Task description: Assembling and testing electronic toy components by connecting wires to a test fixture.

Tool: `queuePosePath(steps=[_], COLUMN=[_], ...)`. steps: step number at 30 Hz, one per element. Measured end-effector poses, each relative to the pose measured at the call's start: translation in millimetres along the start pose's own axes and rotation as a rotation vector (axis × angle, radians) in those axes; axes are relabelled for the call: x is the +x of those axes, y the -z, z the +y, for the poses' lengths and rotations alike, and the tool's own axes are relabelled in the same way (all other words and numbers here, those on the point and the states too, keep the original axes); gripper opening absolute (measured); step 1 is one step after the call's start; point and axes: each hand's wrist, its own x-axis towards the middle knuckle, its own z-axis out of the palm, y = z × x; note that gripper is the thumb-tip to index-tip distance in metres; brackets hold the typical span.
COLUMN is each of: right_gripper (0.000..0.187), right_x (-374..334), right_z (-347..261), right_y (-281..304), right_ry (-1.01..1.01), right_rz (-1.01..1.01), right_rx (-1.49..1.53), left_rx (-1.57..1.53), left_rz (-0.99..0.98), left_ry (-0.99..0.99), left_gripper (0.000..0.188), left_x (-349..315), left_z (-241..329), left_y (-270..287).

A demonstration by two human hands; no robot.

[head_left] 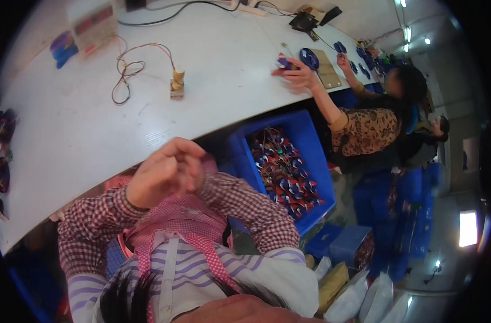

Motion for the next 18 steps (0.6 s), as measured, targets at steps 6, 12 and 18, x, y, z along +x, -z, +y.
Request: queuePosePath(steps=[6, 12, 18], right_gripper=[0.026, 0.026, 0.031], right_x=[-16, -21, -34], right_z=[36, 76, 95], right_y=[114, 172, 202], right_ry=[-0.450, -0.675, -0.799], right_rz=[0.236, 0.415, 0.535], right_rx=[-0.248, -0.146, -0.005], left_rx=[0.028, 0.103, 0.114], left_rz=[0.215, 0.268, 0.303], left_ry=[0.088, 0.214, 0.280], left_gripper=[0.040, 0.032, 0.027], left_x=[4, 8, 4], left_z=[-29, -55, -74], left_y=[31, 43, 51])
